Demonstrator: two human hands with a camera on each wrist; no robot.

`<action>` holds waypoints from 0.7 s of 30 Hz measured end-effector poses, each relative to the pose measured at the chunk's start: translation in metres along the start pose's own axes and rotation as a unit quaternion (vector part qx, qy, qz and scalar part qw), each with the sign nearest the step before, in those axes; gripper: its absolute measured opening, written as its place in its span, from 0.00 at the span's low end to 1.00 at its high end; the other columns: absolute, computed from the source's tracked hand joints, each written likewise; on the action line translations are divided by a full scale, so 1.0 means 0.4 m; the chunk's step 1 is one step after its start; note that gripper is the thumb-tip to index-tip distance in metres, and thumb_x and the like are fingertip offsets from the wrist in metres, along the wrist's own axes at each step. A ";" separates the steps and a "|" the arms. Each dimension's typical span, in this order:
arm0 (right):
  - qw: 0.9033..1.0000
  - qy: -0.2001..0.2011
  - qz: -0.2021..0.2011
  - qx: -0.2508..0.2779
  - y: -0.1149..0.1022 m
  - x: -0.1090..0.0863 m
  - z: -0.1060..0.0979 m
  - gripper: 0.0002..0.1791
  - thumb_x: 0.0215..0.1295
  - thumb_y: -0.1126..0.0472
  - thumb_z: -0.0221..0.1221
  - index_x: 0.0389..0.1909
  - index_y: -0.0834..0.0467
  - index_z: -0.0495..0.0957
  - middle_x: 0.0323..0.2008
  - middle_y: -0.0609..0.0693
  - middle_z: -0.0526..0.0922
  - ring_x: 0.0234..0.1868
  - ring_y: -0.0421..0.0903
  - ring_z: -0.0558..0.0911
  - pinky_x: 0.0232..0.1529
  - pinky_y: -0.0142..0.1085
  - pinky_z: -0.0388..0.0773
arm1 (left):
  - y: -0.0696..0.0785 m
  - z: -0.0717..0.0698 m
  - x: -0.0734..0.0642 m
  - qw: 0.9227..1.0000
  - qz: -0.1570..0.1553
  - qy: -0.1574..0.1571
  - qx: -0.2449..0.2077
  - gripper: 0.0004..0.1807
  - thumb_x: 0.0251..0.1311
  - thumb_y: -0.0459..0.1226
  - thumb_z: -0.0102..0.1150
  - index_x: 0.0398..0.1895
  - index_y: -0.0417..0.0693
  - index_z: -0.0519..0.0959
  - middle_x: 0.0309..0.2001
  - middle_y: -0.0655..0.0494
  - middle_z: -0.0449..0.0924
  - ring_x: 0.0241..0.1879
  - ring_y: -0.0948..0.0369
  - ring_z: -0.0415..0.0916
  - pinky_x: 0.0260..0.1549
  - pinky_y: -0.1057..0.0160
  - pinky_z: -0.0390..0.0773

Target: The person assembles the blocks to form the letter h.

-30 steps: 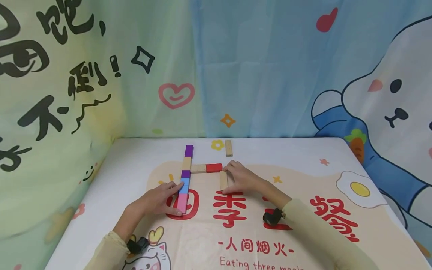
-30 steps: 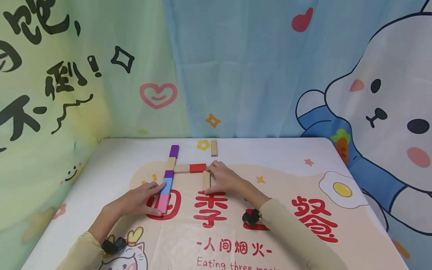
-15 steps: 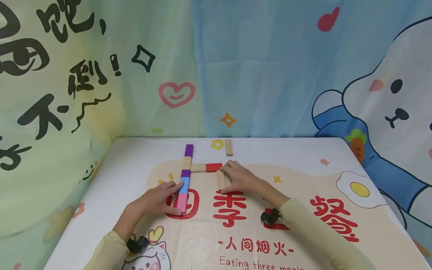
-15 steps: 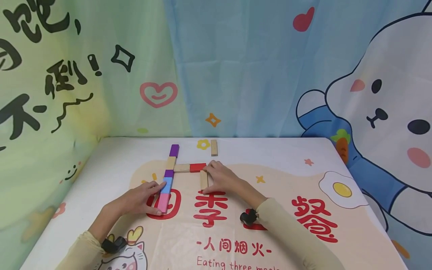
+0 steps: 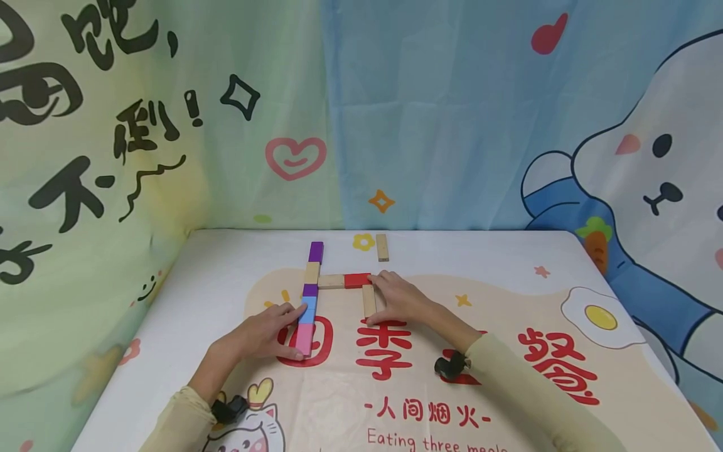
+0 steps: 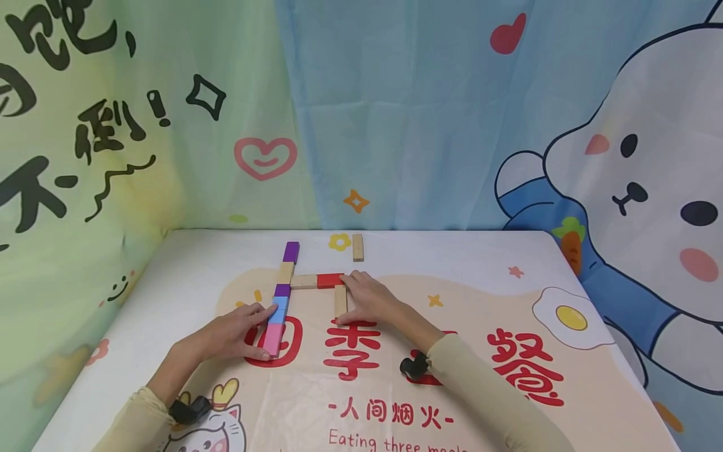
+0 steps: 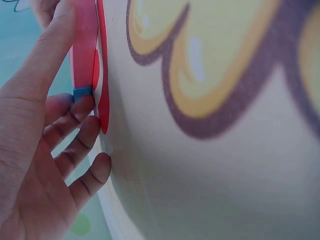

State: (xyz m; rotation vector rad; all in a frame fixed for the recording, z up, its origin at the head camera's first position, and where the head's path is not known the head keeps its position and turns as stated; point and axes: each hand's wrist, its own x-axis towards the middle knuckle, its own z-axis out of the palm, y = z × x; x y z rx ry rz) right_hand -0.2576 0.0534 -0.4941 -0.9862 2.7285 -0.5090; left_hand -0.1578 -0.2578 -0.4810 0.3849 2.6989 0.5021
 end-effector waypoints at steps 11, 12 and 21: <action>1.000 0.007 0.009 0.011 -0.008 -0.007 0.017 0.52 0.47 0.36 0.70 0.69 0.59 0.64 0.56 0.52 0.74 0.56 0.46 0.73 0.55 0.42 0.79 | -0.002 0.003 0.000 1.000 -0.009 -0.003 -0.002 0.56 0.38 0.65 0.70 0.74 0.66 0.57 0.61 0.57 0.69 0.57 0.61 0.66 0.43 0.61 0.81; 1.000 0.007 0.010 0.011 -0.008 -0.007 0.017 0.52 0.47 0.36 0.69 0.69 0.59 0.64 0.56 0.53 0.74 0.55 0.46 0.73 0.55 0.42 0.79 | -0.002 0.003 0.000 1.000 -0.009 -0.004 -0.002 0.56 0.38 0.65 0.70 0.74 0.66 0.57 0.61 0.57 0.69 0.57 0.61 0.66 0.43 0.61 0.81; 0.996 0.061 0.043 0.051 0.037 0.029 -0.045 0.44 0.59 0.38 0.63 0.68 0.60 0.63 0.57 0.54 0.74 0.59 0.50 0.73 0.56 0.47 0.78 | -0.001 0.003 0.001 1.000 -0.008 -0.003 -0.007 0.56 0.38 0.65 0.70 0.74 0.66 0.57 0.60 0.57 0.69 0.56 0.61 0.66 0.42 0.61 0.81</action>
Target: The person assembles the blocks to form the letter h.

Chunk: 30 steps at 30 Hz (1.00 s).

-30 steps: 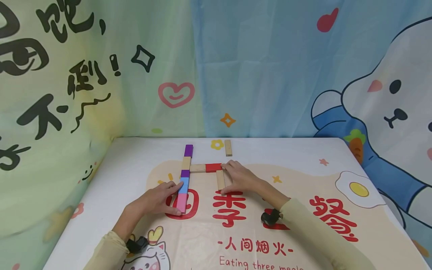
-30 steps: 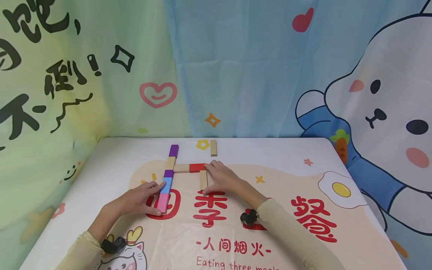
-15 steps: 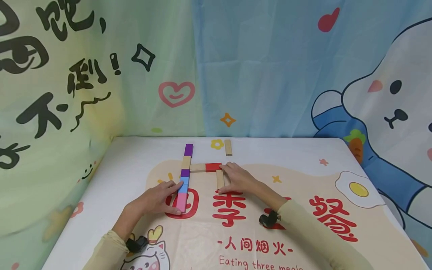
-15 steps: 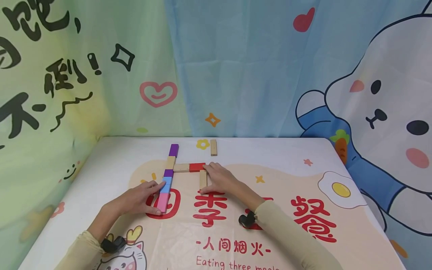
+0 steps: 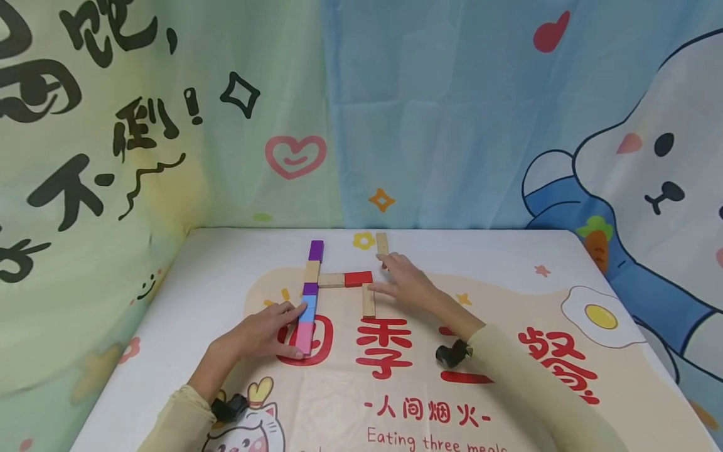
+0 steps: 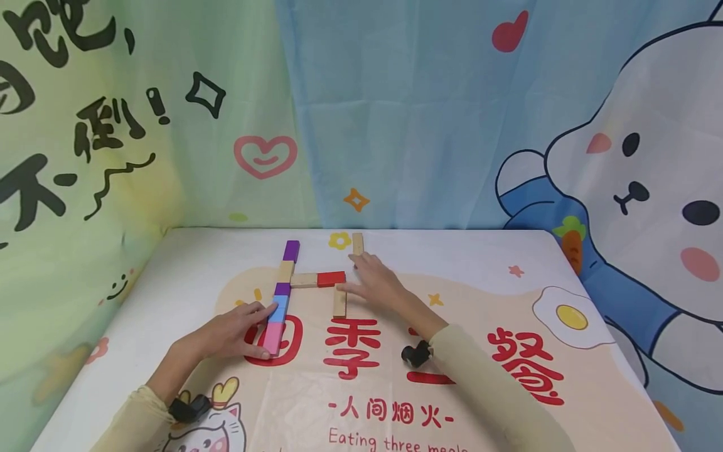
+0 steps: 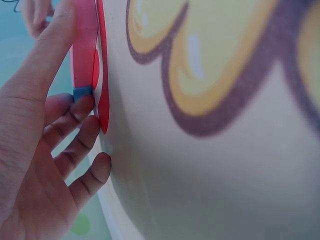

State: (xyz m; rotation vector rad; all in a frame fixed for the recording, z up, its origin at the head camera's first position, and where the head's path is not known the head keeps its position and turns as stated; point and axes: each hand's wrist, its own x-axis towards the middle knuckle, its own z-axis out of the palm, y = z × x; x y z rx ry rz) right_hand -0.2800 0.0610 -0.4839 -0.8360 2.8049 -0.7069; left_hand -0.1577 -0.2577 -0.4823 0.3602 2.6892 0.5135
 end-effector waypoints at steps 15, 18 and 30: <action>0.993 -0.113 0.001 -0.026 0.106 0.172 -0.092 0.46 0.59 0.49 0.67 0.72 0.64 0.57 0.75 0.64 0.52 0.76 0.62 0.50 0.74 0.57 0.50 | 0.001 0.004 -0.001 1.000 0.014 0.001 -0.005 0.56 0.40 0.64 0.70 0.75 0.65 0.57 0.61 0.55 0.69 0.57 0.60 0.66 0.42 0.61 0.81; 0.991 -0.134 0.015 -0.024 0.118 0.185 -0.082 0.45 0.61 0.49 0.65 0.73 0.63 0.56 0.76 0.63 0.50 0.77 0.61 0.49 0.74 0.56 0.50 | 0.004 0.003 -0.002 1.000 0.017 0.003 -0.004 0.56 0.40 0.64 0.70 0.75 0.64 0.57 0.61 0.55 0.69 0.57 0.60 0.66 0.42 0.61 0.81; 0.991 -0.129 0.037 0.002 0.125 0.207 -0.076 0.42 0.62 0.51 0.64 0.73 0.60 0.58 0.73 0.58 0.59 0.75 0.56 0.57 0.74 0.52 0.55 | 0.000 -0.002 -0.003 1.000 0.009 0.002 0.004 0.56 0.40 0.66 0.69 0.75 0.64 0.56 0.61 0.56 0.69 0.57 0.60 0.66 0.43 0.61 0.81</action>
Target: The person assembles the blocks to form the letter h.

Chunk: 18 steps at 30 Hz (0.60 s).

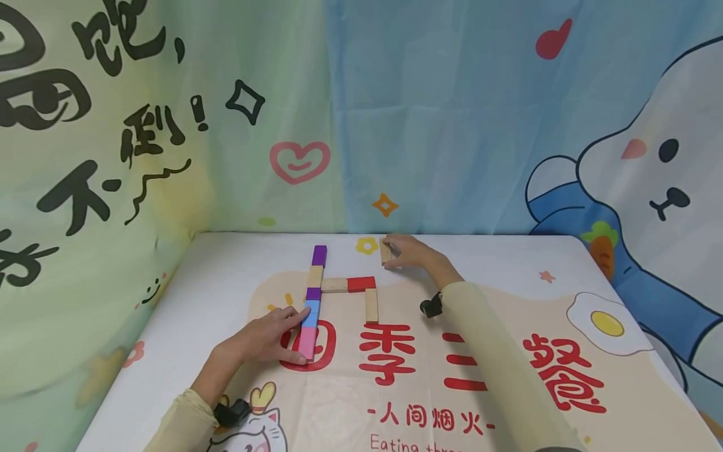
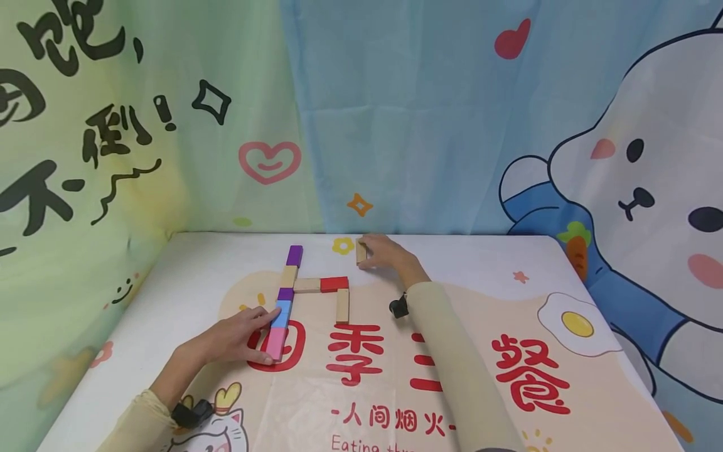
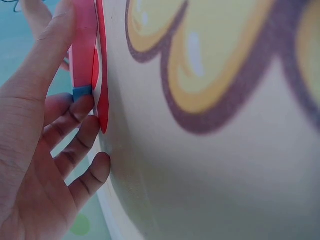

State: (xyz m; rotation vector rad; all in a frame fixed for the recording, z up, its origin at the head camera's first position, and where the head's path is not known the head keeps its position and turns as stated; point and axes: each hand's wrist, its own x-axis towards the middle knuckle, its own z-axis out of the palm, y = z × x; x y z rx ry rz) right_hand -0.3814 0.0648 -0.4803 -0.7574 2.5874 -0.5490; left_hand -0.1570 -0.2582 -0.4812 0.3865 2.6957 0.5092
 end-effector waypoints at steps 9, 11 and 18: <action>1.000 0.013 0.000 -0.001 0.010 0.010 0.007 0.41 0.61 0.50 0.65 0.71 0.60 0.61 0.72 0.57 0.63 0.73 0.55 0.61 0.73 0.51 0.58 | -0.003 0.000 0.000 1.000 0.005 0.002 0.006 0.56 0.41 0.66 0.68 0.75 0.62 0.56 0.60 0.55 0.69 0.56 0.61 0.66 0.43 0.61 0.80; 1.000 0.024 -0.007 0.002 0.008 0.009 0.008 0.41 0.60 0.50 0.66 0.70 0.62 0.62 0.70 0.59 0.65 0.71 0.56 0.64 0.72 0.51 0.60 | -0.003 -0.001 0.000 1.000 0.007 0.004 0.005 0.56 0.41 0.66 0.68 0.75 0.62 0.57 0.60 0.55 0.69 0.55 0.61 0.66 0.43 0.61 0.80; 0.991 0.103 -0.077 0.026 -0.027 -0.036 0.034 0.42 0.54 0.48 0.70 0.65 0.66 0.68 0.59 0.61 0.73 0.61 0.55 0.73 0.63 0.49 0.71 | -0.002 -0.001 -0.001 1.000 0.010 0.008 0.002 0.56 0.40 0.65 0.69 0.75 0.61 0.58 0.60 0.54 0.69 0.55 0.60 0.66 0.41 0.61 0.80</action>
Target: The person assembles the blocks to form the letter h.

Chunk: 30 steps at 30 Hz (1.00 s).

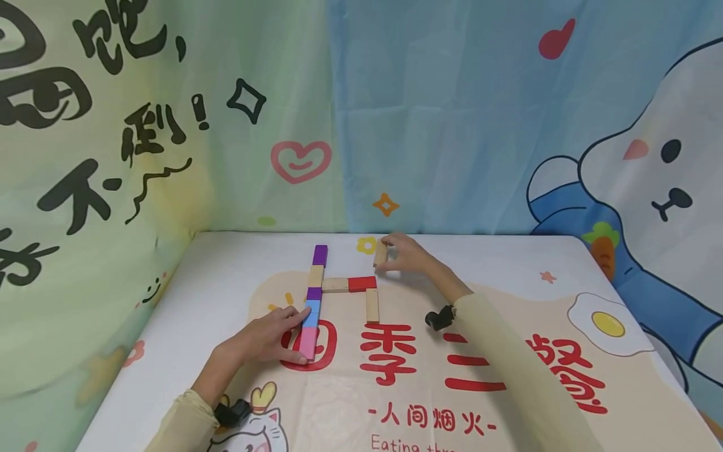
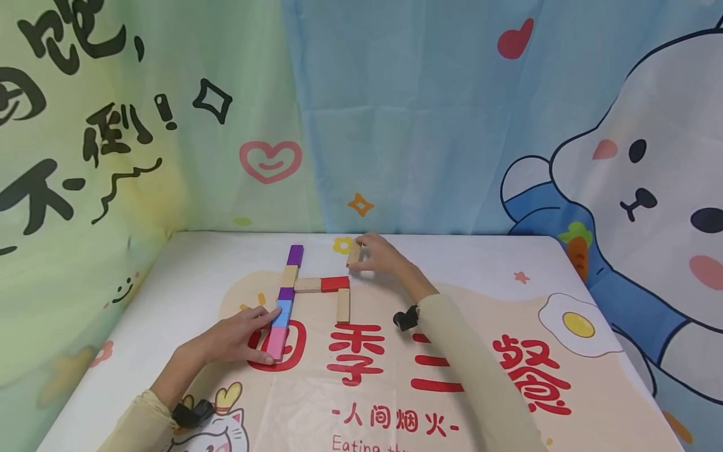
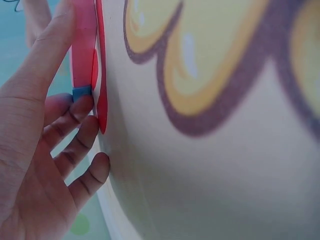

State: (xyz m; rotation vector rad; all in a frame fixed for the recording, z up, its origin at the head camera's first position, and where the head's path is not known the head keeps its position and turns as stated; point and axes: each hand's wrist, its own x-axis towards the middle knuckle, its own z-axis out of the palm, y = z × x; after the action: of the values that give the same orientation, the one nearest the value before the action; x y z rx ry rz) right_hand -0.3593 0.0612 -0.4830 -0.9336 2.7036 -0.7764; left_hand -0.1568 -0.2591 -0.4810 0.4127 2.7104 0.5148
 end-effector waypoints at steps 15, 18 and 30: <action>0.996 -0.009 -0.076 -0.042 -0.203 -0.321 0.104 0.45 0.44 0.40 0.73 0.62 0.58 0.72 0.52 0.47 0.72 0.50 0.38 0.69 0.44 0.30 0.80 | -0.006 -0.001 0.004 1.000 -0.005 -0.002 0.002 0.57 0.39 0.66 0.69 0.75 0.63 0.57 0.58 0.58 0.69 0.54 0.63 0.66 0.41 0.63 0.79; 0.993 -0.005 -0.095 -0.067 -0.214 -0.334 0.126 0.44 0.44 0.39 0.73 0.60 0.57 0.73 0.50 0.46 0.72 0.47 0.37 0.69 0.41 0.27 0.78 | -0.008 0.001 0.003 1.000 -0.001 0.001 0.004 0.56 0.40 0.66 0.68 0.75 0.61 0.57 0.58 0.57 0.69 0.53 0.62 0.66 0.42 0.62 0.79; 0.987 0.004 -0.106 -0.120 -0.205 -0.336 0.162 0.44 0.45 0.34 0.71 0.60 0.56 0.74 0.48 0.45 0.72 0.45 0.36 0.68 0.41 0.27 0.76 | -0.004 0.004 0.004 1.000 0.007 -0.001 0.008 0.56 0.41 0.66 0.67 0.75 0.60 0.57 0.59 0.56 0.69 0.55 0.61 0.66 0.42 0.63 0.80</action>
State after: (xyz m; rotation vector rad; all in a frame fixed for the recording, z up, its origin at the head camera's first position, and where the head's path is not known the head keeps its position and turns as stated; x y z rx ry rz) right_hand -0.1896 0.0623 -0.4948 -1.2902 2.7797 -0.4930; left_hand -0.1581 -0.2594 -0.4833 0.4366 2.7128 0.4975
